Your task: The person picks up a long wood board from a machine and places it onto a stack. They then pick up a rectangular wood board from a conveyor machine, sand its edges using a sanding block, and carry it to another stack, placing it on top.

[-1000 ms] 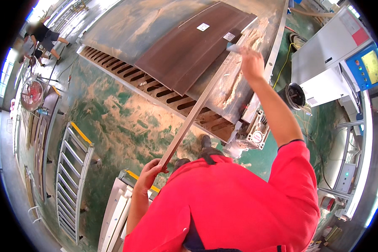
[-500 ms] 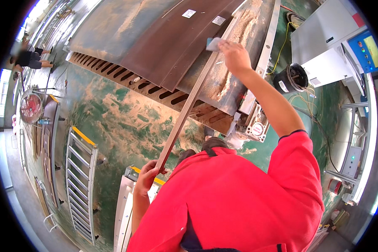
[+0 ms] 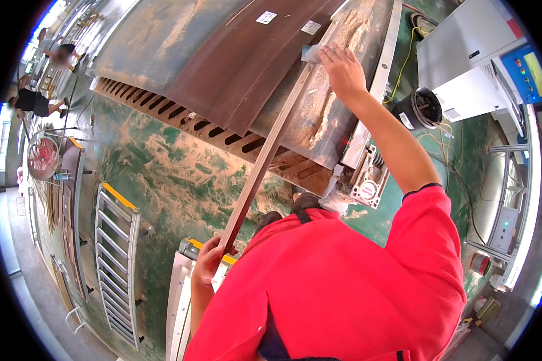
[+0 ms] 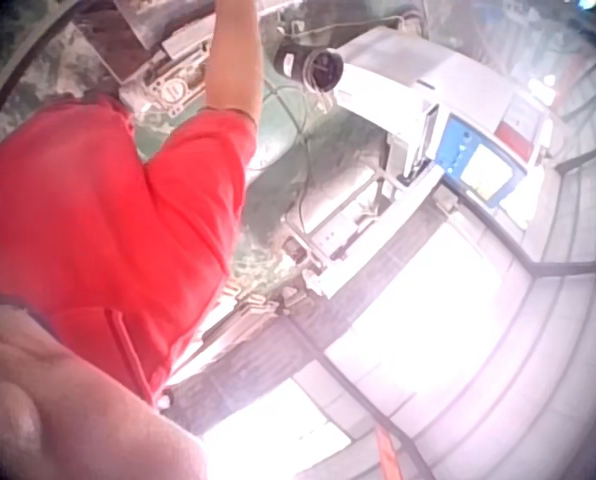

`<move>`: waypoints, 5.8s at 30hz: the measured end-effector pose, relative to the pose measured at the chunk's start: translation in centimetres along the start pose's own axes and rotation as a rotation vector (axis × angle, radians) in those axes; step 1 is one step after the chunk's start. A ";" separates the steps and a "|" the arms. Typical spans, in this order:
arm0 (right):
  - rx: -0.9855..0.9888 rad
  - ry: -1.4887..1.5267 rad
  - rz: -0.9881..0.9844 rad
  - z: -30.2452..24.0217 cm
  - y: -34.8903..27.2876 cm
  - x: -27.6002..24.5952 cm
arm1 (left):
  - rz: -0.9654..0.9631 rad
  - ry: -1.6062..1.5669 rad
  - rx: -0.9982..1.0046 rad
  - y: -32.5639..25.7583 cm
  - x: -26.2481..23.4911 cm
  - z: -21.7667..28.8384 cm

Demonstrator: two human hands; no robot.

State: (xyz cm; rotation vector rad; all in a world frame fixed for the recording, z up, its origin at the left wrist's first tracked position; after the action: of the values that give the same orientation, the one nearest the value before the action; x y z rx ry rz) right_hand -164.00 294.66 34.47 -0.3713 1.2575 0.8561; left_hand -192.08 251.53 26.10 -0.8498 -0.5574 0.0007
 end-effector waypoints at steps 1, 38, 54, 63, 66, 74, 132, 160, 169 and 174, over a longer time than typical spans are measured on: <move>0.061 0.054 0.007 0.4 0.1 0.1 | 0.004 -0.011 -0.023 0.0 0.0 -0.1; 0.137 -0.148 0.033 5.5 4.4 4.6 | 0.005 -0.152 -0.037 0.4 -1.0 -0.9; 0.051 0.062 0.338 9.1 6.3 6.3 | 0.025 -0.146 -0.038 0.9 -1.2 -1.0; -0.011 0.011 -0.046 1.2 2.8 2.6 | 0.113 -0.052 -0.043 0.2 0.2 0.1; -0.113 0.084 0.004 -4.3 -0.7 -0.6 | 0.091 -0.045 -0.025 0.2 0.4 0.2; -0.198 -0.030 -0.148 -5.1 -1.0 -0.4 | 0.133 -0.054 -0.019 -1.3 -0.8 -0.4; 0.177 0.622 0.119 -24.5 -14.2 -10.5 | -0.177 -0.147 0.036 -0.2 -4.4 0.8; 0.893 2.396 0.223 -32.1 -11.1 -1.4 | -0.102 -0.113 0.065 -0.5 -2.7 0.9; 0.936 2.703 0.313 -30.5 -13.4 -3.2 | 0.651 1.180 0.716 -4.3 1.1 2.4; 1.086 2.490 0.349 -29.8 -13.8 -2.6 | 0.743 1.199 0.781 -4.4 2.1 2.4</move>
State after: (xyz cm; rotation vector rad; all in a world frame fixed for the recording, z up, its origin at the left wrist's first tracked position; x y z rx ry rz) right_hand -174.07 264.70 25.14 -0.1260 3.7546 -0.8349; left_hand -192.37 250.78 31.48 -0.1353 0.8716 0.3442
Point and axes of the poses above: each hand's wrist, its own y-axis towards the middle knuckle, its own x-axis out of the palm, z = x × y, the point moved 5 cm from there along y, towards the middle knuckle, and after that the axes turned 13 degrees about -x, right-handed, at the moved point
